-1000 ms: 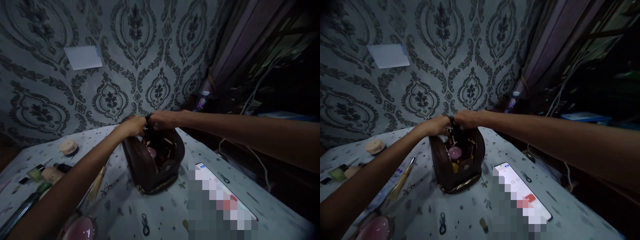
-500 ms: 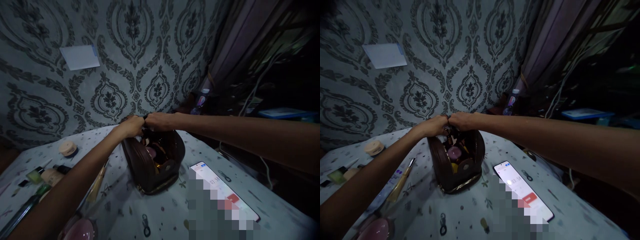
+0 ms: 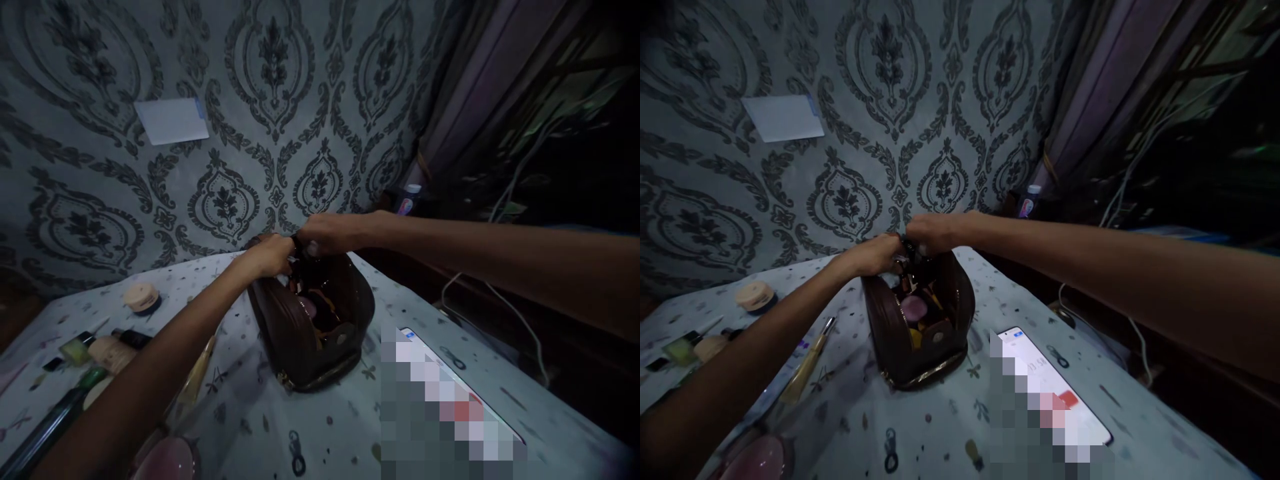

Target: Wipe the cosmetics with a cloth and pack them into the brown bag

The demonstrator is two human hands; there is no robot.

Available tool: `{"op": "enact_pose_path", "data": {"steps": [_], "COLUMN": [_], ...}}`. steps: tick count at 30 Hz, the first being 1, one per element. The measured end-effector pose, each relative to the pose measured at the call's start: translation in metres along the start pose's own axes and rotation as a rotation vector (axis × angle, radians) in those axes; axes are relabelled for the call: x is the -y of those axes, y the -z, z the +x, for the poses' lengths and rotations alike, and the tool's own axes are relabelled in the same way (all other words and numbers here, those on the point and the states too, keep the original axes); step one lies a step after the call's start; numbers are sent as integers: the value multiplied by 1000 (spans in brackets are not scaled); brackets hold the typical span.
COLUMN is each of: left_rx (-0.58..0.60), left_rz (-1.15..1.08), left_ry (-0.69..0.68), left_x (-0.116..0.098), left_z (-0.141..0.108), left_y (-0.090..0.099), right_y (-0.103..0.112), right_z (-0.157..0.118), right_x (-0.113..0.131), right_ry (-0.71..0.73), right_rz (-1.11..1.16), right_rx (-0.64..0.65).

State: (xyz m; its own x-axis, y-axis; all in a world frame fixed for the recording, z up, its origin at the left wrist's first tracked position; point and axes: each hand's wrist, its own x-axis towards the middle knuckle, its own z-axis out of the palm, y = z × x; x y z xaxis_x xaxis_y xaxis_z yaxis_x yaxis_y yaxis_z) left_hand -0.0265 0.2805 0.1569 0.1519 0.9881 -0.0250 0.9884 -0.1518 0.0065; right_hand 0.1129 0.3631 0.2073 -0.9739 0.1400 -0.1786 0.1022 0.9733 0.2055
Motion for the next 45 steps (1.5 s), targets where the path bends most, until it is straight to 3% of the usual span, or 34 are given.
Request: {"op": "enact_pose_path", "data": {"steps": [6,11,15,19,23,30,34,41,45], "left_rx": [21,40,88,84,122,123,139,78,75], "left_rz": [55,45,65,71,81,94,102,89,89], "left_ry": [38,34,21,20,79,70,105,76,68], "left_x": [-4,-4,0,-1,-5,-6,-9,-4,-2], "left_z": [-7,-5,0,-2,-7,-10,-12,-12,-10], "left_y": [14,15,12,11,14,16,17,11,10], "right_y": [22,5,-14,-21,-18,-24,-29,-3,-11], "right_z": [-6,3,8,5,-6,-15,-13,-16,-14], "right_x": [6,13,11,12,19,50,59,45,44], "right_ry": [-90,-98,-112,-197,-311,-313,-338,-439,-421], "right_rz": [70,136,224,320,247,67,27,22,25], "right_rx": [24,1,-117,-156,-72,214,278,178,101]}}
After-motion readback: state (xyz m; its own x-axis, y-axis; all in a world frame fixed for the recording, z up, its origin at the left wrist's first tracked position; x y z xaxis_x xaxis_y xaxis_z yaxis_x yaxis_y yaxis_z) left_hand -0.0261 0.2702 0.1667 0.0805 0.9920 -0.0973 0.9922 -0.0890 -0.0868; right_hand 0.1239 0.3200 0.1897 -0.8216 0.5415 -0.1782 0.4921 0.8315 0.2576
